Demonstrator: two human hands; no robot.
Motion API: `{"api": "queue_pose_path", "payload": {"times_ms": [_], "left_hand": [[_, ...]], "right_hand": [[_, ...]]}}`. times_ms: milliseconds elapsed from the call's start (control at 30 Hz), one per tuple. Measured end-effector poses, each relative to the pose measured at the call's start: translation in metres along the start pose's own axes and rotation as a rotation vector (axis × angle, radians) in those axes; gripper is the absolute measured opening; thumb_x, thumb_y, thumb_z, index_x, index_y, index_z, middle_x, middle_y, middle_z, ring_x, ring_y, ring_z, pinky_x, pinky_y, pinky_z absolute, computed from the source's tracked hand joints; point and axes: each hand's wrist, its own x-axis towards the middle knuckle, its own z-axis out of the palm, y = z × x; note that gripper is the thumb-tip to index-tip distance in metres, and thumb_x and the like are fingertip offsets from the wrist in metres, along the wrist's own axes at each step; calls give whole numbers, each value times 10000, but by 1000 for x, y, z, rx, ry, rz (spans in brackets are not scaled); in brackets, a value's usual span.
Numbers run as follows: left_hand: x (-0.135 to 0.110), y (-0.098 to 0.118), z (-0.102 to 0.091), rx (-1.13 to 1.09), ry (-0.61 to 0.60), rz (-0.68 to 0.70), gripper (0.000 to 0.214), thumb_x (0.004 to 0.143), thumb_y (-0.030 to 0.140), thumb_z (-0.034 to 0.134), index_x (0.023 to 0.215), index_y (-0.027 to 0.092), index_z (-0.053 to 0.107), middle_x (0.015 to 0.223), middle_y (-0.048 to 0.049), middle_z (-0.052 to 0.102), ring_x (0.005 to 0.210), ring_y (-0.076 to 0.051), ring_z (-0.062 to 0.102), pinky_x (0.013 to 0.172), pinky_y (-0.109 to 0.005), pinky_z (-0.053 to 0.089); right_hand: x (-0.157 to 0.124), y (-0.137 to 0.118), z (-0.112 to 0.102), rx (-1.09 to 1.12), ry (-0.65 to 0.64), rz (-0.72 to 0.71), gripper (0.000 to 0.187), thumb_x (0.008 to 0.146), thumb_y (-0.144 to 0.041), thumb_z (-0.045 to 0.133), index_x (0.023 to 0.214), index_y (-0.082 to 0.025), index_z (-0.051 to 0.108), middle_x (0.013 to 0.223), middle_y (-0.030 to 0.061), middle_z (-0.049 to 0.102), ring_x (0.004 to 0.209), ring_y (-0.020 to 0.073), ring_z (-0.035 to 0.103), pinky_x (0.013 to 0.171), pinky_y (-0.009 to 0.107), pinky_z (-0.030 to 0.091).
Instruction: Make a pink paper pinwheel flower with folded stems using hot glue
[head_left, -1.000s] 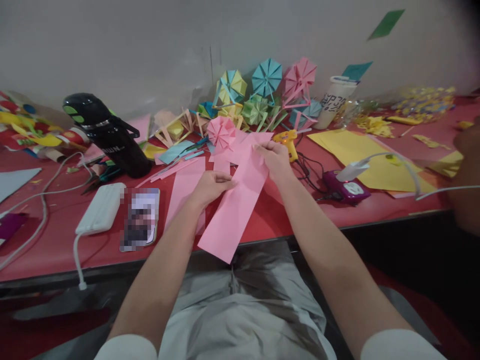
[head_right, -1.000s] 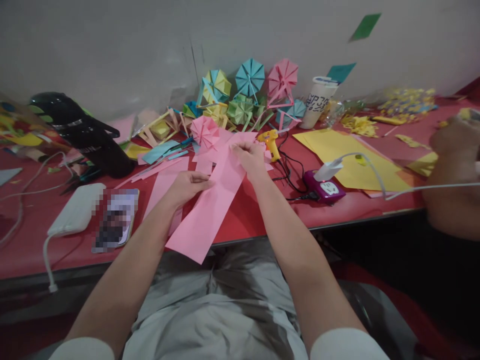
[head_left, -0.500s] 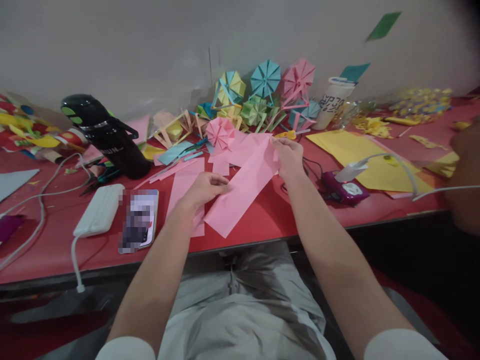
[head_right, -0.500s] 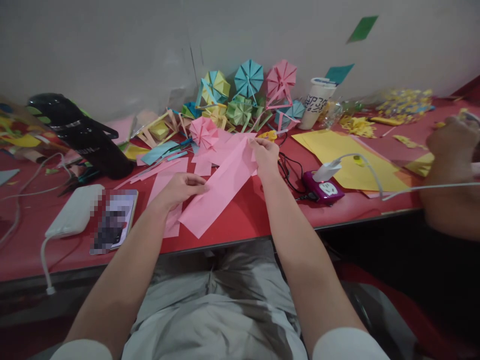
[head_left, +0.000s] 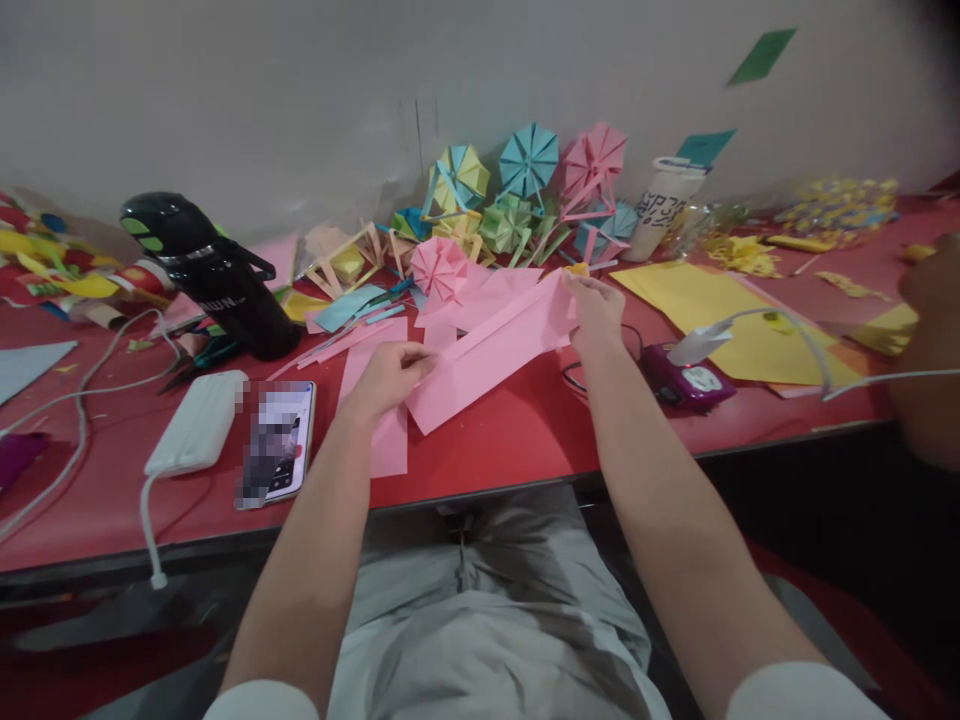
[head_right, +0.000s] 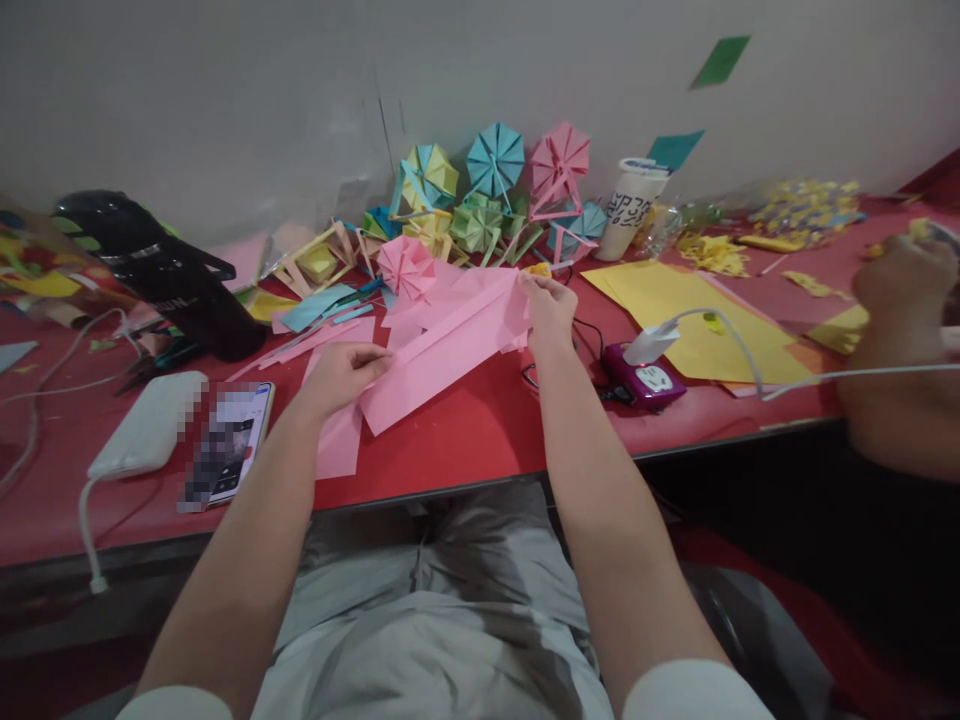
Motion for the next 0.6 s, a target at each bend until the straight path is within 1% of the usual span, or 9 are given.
{"api": "queue_pose_path", "payload": {"times_ms": [67, 133, 267, 367, 467, 600], "left_hand": [[0, -1, -1, 54, 5, 12, 195, 836, 309, 657, 856, 149, 767, 885, -81, 778, 824, -206, 677, 791, -336, 524], [0, -3, -2, 58, -7, 20, 218, 845, 335, 648, 861, 149, 759, 884, -80, 774, 821, -204, 675, 798, -341, 524], [-1, -7, -3, 15, -29, 17, 182, 810, 281, 650, 890, 156, 756, 943, -80, 777, 872, -206, 684, 850, -347, 524], [-1, -6, -5, 44, -16, -13, 161, 787, 275, 641, 823, 159, 745, 861, -68, 765, 818, -201, 669, 794, -332, 511], [-3, -4, -8, 94, 28, -47, 174, 787, 311, 635, 761, 164, 725, 785, -52, 739, 753, -188, 639, 733, -312, 481], [-5, -1, -11, 92, 47, -46, 180, 777, 332, 644, 727, 170, 705, 753, -41, 720, 729, -183, 620, 715, -304, 462]], "right_hand": [[-1, 0, 1, 9, 11, -6, 233, 647, -349, 851, 672, -199, 675, 651, -19, 641, 595, 126, 609, 624, 302, 567], [-1, 0, 1, 9, 21, -8, 258, 638, -368, 860, 674, -199, 668, 641, -23, 633, 590, 126, 606, 605, 295, 559], [0, -1, 0, 7, 23, -10, 266, 629, -367, 857, 682, -199, 659, 640, -25, 636, 569, 118, 591, 573, 283, 546], [1, 0, -2, -15, 29, -25, 247, 650, -363, 837, 688, -202, 654, 648, -22, 639, 587, 127, 604, 582, 292, 550], [1, 0, -3, -31, 28, -30, 224, 678, -350, 814, 691, -202, 646, 663, -13, 642, 612, 138, 619, 613, 308, 562], [3, 2, -6, -93, 15, -57, 204, 708, -369, 781, 724, -211, 653, 726, 6, 671, 679, 159, 652, 659, 334, 578]]}}
